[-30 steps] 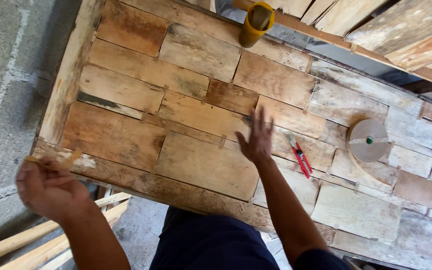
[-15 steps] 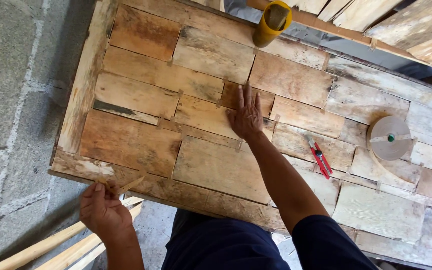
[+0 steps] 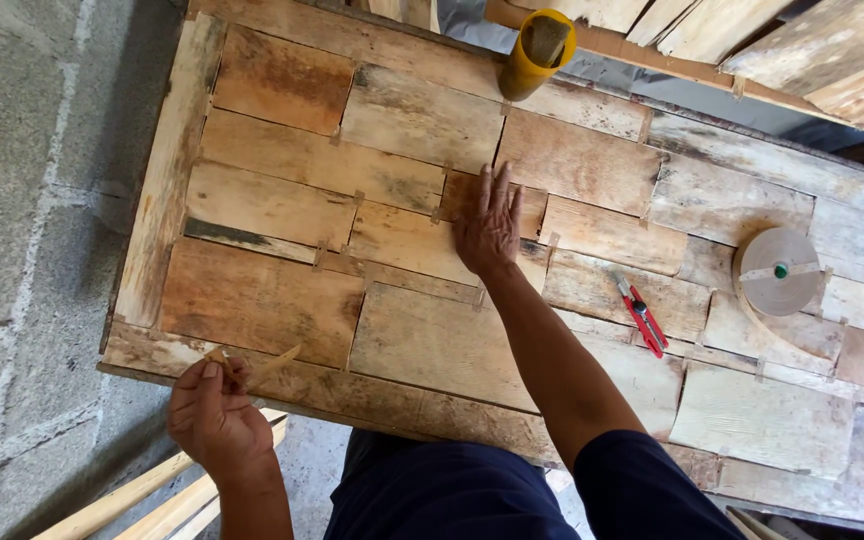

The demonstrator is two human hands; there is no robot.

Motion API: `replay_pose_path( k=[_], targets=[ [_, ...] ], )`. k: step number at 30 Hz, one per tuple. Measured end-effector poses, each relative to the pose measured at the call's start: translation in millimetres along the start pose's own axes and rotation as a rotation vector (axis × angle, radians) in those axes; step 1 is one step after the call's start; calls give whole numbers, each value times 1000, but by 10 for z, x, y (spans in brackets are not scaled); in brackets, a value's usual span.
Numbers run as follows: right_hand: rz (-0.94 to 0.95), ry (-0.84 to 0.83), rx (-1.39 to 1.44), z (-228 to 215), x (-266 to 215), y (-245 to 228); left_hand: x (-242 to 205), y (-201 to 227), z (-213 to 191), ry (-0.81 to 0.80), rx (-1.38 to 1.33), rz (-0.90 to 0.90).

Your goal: Applying thin wood veneer strips to a larger wooden surface using adhesive tape and a utility knife.

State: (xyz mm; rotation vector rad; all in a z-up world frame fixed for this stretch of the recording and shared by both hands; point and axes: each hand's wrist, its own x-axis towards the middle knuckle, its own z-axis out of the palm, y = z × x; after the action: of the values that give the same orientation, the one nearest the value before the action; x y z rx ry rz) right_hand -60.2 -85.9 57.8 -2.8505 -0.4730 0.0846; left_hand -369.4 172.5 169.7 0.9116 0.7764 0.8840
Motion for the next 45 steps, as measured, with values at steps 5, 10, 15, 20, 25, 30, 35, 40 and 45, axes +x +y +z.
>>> replay_pose_path(
  k=[5, 10, 15, 20, 25, 30, 35, 40, 45],
  targets=[
    [-127, -103, -23, -52, 166, 17, -23, 43, 105, 7, 68, 4],
    [-77, -68, 50, 11, 86, 19, -42, 25, 213, -37, 101, 46],
    [24, -17, 40, -308, -329, -152, -226, -13, 612, -392, 539, 39],
    [-202, -19, 499, -1175, -1016, -344, -573, -335, 1098, -729, 582, -37],
    [-309, -64, 856, -1952, -1401, -266, -1046, -257, 1650, -931, 693, 24],
    [-292, -72, 745, -2171, -1646, 49, -1444, -288, 1868, -990, 796, 14],
    [-316, -9, 679, -2335, -1822, 258, -1695, -345, 1922, -998, 786, 6],
    [-283, 13, 669, -2380, -1980, 407, -1902, -361, 1971, -1004, 764, 57],
    [-291, 117, 642, -2261, -2094, 507, -2021, -475, 1950, -991, 686, 127]
  ],
)
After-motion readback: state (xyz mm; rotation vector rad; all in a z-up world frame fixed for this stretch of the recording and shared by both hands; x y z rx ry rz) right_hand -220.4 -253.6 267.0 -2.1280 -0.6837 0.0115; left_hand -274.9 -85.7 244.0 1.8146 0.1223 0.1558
